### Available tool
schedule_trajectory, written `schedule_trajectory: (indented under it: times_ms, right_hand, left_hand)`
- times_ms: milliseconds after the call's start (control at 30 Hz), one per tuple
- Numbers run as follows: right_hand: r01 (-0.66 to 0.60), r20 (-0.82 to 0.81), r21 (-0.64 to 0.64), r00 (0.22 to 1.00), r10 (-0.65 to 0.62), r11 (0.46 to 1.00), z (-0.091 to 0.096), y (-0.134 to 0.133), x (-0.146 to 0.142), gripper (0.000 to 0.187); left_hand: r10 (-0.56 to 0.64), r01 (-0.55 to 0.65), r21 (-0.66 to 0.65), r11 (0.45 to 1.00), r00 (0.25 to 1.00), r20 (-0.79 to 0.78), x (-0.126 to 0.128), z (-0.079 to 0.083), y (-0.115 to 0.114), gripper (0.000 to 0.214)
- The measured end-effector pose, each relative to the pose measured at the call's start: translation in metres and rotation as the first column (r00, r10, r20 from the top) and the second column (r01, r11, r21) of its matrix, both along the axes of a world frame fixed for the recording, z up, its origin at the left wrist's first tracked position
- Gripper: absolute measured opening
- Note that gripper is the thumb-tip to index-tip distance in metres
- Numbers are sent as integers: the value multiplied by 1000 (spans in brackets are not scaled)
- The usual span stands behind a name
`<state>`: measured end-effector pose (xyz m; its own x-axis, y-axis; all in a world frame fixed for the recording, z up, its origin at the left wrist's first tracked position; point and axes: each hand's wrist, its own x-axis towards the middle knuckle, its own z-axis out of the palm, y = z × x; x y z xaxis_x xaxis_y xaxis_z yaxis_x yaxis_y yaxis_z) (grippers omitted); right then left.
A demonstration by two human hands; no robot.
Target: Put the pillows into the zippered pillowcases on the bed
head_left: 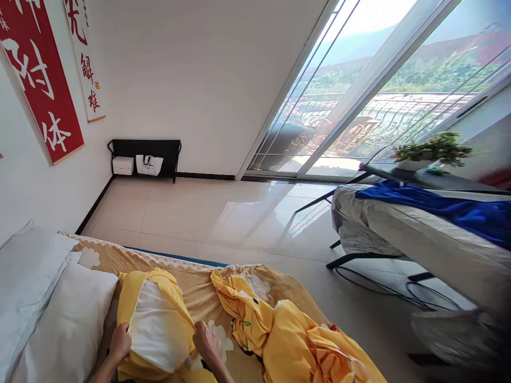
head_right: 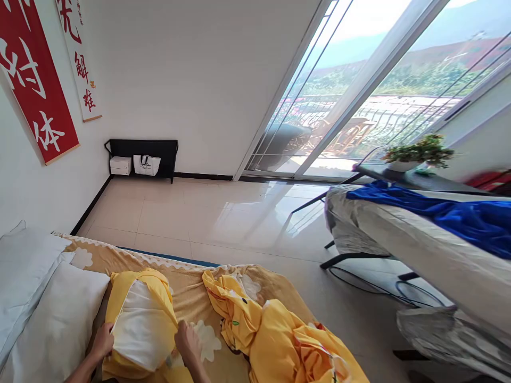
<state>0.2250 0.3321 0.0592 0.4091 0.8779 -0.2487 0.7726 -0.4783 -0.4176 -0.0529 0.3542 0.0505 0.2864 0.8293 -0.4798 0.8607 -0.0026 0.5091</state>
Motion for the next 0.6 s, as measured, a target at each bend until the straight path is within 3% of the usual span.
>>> schedule_trajectory:
  times_ms: [67,133,233,333,467,533,600]
  right_hand:
    - [38,-108,58,994,-31,998,13,25,1,15]
    - [77,-218,156,975,-41,985,27,45,-10,16]
    - [132,-370,322,929,-3,937,44,52,-46,14]
    - [164,-509,428,856,87,889,57,40,-74,15]
    - [373,-640,463,768,12,804,78,20,-58,18]
    - [514,-703,455,709,-61,727,90,12,-43,19]
    - [572,-768,436,639,-45,695,99,7,-43,18]
  left_hand:
    - [202,-212,115,971,975,89,13,14,31,13]
    - [279,-319,176,931,935,220,30,30,59,15]
    - [271,-386,204,900,859,434,61,54,75,13]
    - [229,-403,178,898,772,593,85,73,67,8]
    - [270,-488,130,863,662,699,81,102,69,8]
    - [302,-563,131,816,608,734,70,119,86,11]
    - [305,-606,142,782,573,761,64,135,105,13]
